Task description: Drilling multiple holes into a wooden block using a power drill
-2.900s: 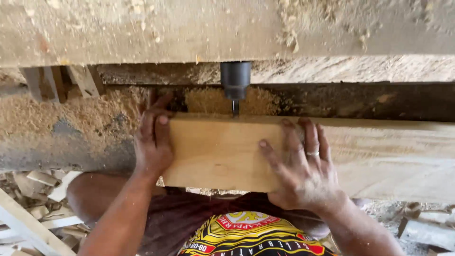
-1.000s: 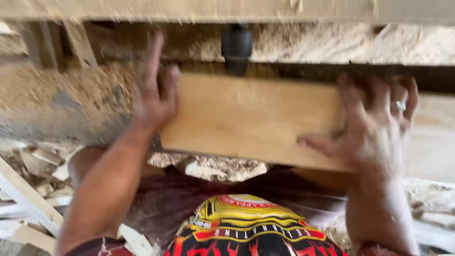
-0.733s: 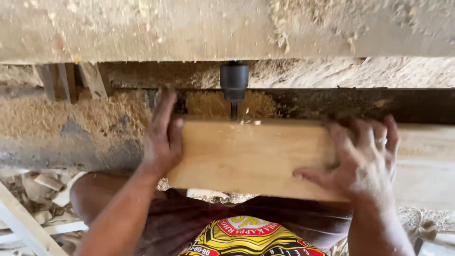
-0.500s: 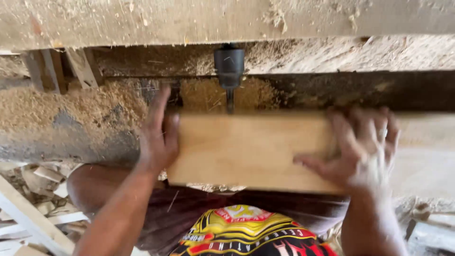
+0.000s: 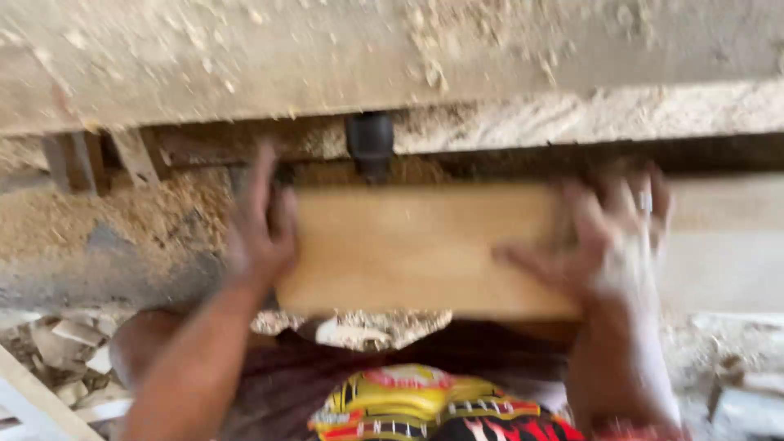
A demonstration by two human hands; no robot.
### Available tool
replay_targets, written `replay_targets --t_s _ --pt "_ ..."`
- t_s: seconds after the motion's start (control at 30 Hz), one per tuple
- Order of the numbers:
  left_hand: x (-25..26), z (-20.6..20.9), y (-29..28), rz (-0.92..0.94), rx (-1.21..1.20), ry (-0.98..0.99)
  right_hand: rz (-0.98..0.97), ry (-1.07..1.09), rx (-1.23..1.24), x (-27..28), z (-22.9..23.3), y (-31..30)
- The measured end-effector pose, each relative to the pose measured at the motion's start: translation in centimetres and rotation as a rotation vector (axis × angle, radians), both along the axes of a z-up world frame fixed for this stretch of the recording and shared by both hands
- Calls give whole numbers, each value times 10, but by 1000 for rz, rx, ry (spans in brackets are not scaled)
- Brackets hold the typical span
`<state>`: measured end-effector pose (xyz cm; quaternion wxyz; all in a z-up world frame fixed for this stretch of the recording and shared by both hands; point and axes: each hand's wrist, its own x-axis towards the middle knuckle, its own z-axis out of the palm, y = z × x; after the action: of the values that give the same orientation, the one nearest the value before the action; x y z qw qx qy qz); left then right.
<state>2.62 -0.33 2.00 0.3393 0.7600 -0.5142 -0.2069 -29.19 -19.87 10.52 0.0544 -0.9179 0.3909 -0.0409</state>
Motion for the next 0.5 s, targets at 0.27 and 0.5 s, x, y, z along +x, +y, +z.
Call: replay_targets --t_s 0.27,0.5 --pt "-24 13 14 0 -60 -19 50 -21 -90 -24 -12 14" --pt "-9 2 -9 2 -92 -129 53 -38 -123 -16 -10 -6"
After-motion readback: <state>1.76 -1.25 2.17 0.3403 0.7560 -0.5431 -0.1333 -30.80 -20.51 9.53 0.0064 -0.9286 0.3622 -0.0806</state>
